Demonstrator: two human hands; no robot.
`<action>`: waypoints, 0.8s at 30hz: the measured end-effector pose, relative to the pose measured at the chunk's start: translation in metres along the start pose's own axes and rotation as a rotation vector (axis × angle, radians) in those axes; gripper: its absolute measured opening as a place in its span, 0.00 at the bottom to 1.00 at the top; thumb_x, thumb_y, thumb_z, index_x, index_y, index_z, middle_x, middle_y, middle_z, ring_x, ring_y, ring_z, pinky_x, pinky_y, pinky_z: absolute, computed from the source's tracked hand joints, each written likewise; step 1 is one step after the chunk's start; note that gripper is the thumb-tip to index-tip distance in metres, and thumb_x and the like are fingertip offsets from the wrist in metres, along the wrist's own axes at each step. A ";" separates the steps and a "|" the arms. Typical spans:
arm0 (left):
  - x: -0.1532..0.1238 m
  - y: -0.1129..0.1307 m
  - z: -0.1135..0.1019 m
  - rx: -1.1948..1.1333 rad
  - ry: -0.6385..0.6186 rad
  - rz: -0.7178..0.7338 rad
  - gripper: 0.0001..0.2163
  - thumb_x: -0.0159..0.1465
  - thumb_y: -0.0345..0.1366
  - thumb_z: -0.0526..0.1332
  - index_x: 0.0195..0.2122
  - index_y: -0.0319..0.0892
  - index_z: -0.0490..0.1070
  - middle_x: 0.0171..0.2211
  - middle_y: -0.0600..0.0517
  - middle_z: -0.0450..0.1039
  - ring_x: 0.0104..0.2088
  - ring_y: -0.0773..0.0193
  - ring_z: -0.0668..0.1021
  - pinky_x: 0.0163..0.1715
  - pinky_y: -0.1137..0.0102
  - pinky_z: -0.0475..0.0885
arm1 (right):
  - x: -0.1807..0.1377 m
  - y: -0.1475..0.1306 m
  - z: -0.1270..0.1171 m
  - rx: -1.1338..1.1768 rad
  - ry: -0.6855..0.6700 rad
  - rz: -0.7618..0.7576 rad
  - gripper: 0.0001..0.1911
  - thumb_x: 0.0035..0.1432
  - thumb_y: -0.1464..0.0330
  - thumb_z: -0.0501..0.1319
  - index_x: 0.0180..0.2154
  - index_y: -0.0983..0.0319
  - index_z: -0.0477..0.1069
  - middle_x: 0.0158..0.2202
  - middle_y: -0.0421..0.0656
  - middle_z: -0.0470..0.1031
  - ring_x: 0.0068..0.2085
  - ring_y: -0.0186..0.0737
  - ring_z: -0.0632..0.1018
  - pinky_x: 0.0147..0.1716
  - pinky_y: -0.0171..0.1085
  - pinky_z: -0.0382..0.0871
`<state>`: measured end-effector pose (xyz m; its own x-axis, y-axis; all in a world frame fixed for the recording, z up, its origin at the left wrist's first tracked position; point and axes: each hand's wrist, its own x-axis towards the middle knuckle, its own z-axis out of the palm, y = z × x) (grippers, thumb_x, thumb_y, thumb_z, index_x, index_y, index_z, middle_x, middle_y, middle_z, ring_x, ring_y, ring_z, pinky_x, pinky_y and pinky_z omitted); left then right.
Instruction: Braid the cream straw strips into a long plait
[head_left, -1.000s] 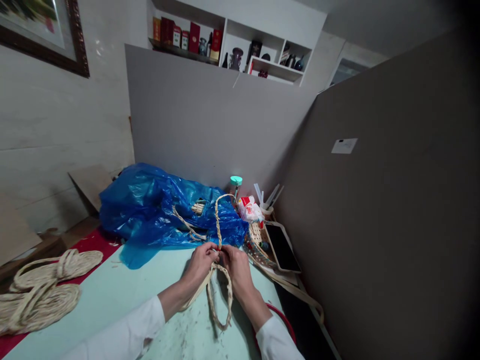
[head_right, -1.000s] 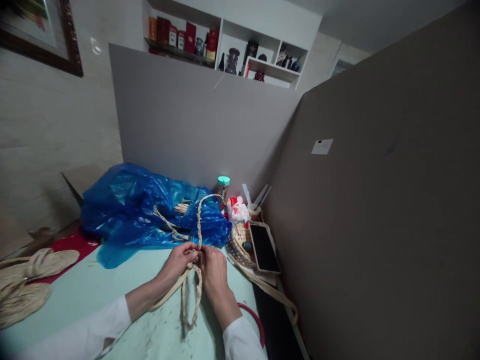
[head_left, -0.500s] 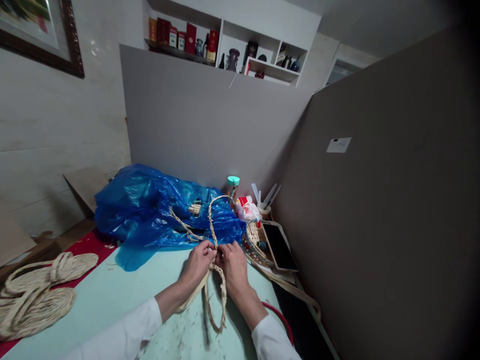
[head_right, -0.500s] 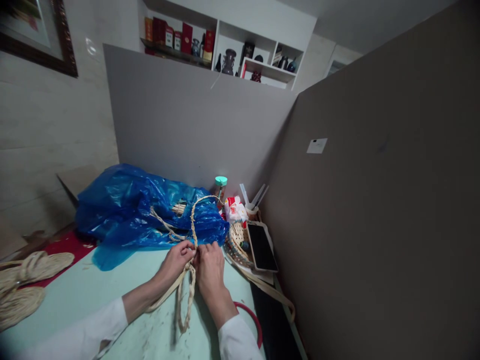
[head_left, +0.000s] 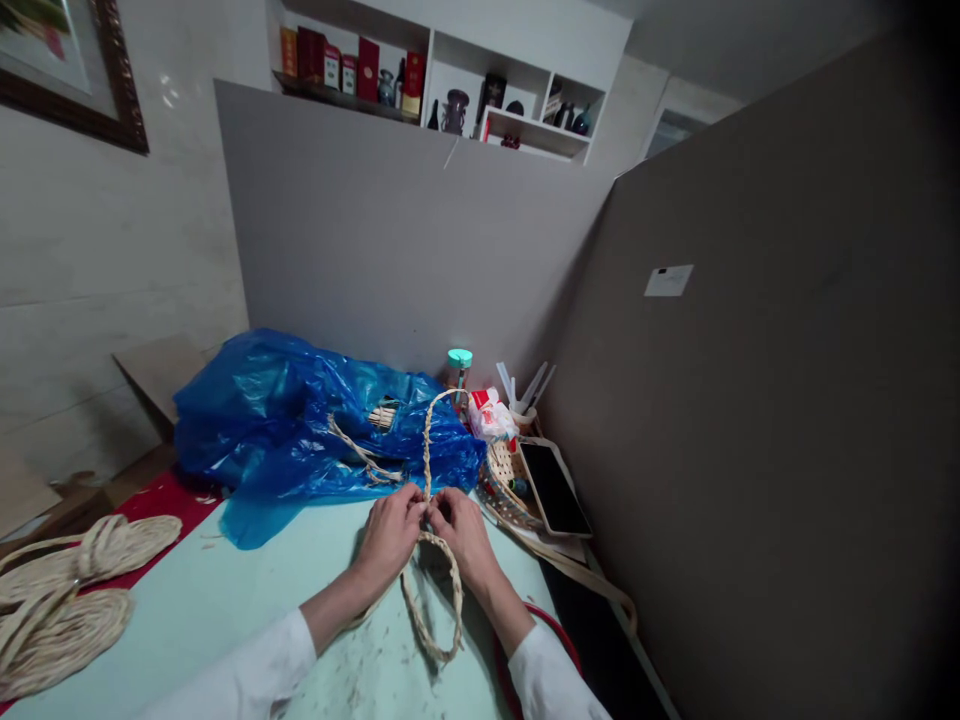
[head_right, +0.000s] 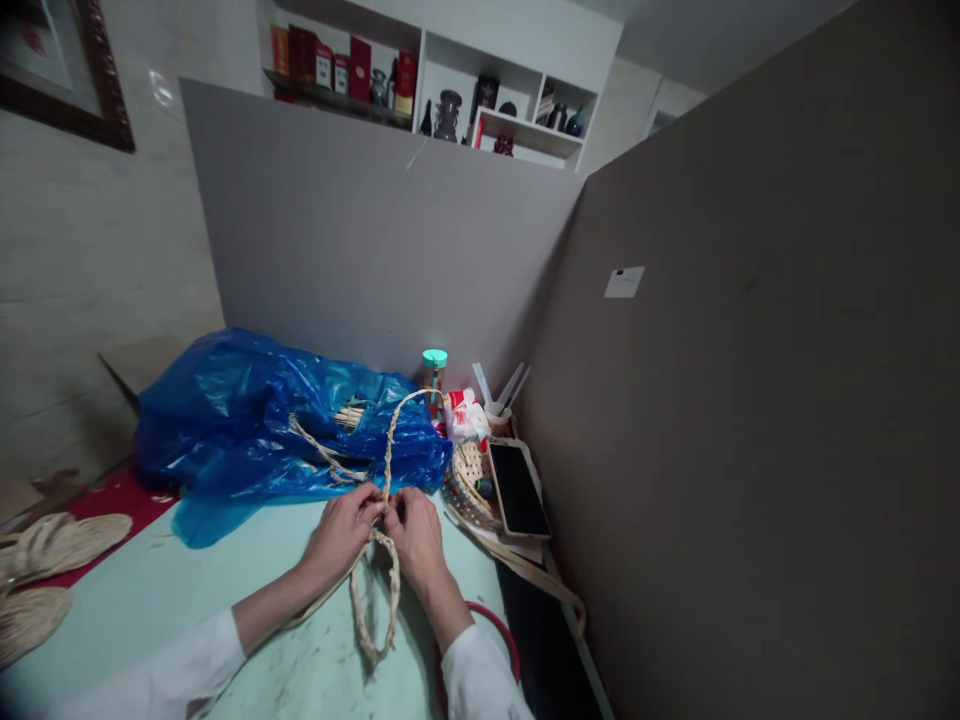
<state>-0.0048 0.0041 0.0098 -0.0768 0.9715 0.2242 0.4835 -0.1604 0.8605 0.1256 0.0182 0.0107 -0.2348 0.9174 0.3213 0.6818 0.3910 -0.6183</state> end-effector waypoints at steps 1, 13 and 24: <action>0.000 -0.001 0.000 0.011 -0.011 0.012 0.06 0.58 0.31 0.55 0.27 0.44 0.70 0.24 0.52 0.72 0.28 0.62 0.72 0.31 0.71 0.60 | -0.002 -0.001 0.000 -0.020 0.010 0.009 0.08 0.59 0.69 0.54 0.29 0.63 0.68 0.29 0.43 0.72 0.31 0.37 0.71 0.30 0.32 0.59; 0.009 -0.007 -0.004 -0.118 -0.107 -0.001 0.05 0.53 0.35 0.60 0.26 0.44 0.76 0.28 0.50 0.77 0.32 0.58 0.74 0.36 0.68 0.62 | -0.002 0.005 0.003 0.045 0.035 0.108 0.06 0.57 0.73 0.53 0.31 0.62 0.67 0.31 0.43 0.72 0.33 0.38 0.72 0.33 0.33 0.60; 0.023 -0.017 0.001 -0.532 -0.260 -0.402 0.10 0.42 0.36 0.65 0.25 0.39 0.68 0.12 0.58 0.64 0.11 0.73 0.61 0.15 0.75 0.51 | 0.000 0.002 0.001 0.297 0.055 0.072 0.05 0.53 0.74 0.54 0.27 0.62 0.66 0.28 0.39 0.71 0.30 0.35 0.70 0.31 0.31 0.60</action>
<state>-0.0140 0.0291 -0.0007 0.0829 0.9728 -0.2162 -0.0339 0.2196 0.9750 0.1262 0.0195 0.0088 -0.1497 0.9414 0.3021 0.4611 0.3368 -0.8210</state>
